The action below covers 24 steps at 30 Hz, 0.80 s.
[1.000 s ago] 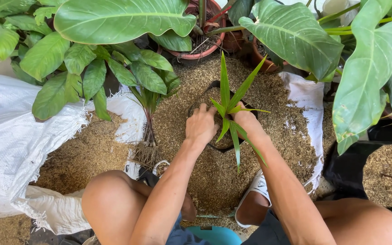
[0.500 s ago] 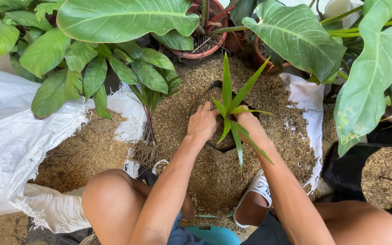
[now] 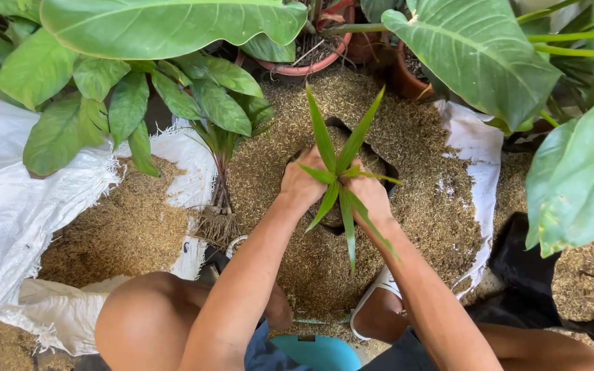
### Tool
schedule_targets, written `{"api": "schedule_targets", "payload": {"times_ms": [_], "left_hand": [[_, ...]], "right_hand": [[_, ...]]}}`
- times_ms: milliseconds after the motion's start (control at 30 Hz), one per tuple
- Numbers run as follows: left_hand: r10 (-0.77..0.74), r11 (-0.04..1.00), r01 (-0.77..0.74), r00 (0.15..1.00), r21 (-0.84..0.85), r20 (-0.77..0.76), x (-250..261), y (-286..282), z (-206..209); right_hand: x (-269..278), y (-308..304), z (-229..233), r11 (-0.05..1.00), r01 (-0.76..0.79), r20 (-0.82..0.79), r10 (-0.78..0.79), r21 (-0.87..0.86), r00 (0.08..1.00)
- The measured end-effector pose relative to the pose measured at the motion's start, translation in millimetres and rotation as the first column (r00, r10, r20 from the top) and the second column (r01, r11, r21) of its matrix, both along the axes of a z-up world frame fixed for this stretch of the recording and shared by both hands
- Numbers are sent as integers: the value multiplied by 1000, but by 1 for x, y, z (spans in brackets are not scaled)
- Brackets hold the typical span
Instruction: The person sits on the ground and repots a small plant into a black plastic pot. They use their hands to scoop coconut coir from a large white sack and fill the pot around the plant's roots, patting the medium down to secure it.
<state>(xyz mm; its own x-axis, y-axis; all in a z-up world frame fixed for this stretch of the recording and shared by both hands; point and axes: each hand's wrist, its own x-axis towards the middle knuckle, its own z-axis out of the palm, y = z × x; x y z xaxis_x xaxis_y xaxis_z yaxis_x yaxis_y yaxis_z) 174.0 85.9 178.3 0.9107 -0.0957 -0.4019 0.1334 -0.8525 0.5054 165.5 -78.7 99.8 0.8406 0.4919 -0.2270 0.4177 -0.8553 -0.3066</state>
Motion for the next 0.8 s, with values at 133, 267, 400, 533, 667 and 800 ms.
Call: {"api": "schedule_targets", "payload": {"times_ms": [133,267,400,533,667,800], "left_hand": [[-6,999,7,1000,43,-26,-3,-1,-5],[166,976,-176,982,-124,-84,-7,-1,16],[166,978,-176,982,-109,-90,-13,-3,-34],[156,987,-155,988,47,-16,-14,-16,-68],[-66,975,35,989,221,134,-24,-8,-59],[-180,813,171,983,556,-38,-58,-22,45]], "right_hand": [[6,-3,-9,998,-41,17,40,53,999],[8,-2,-17,999,-41,49,41,18,998],[11,-7,-36,998,-28,99,33,-50,995],[21,-18,-71,980,-9,12,12,-197,1000],[21,-24,-50,952,-141,117,178,-272,977],[-14,-7,77,902,-56,36,79,-428,996]]}}
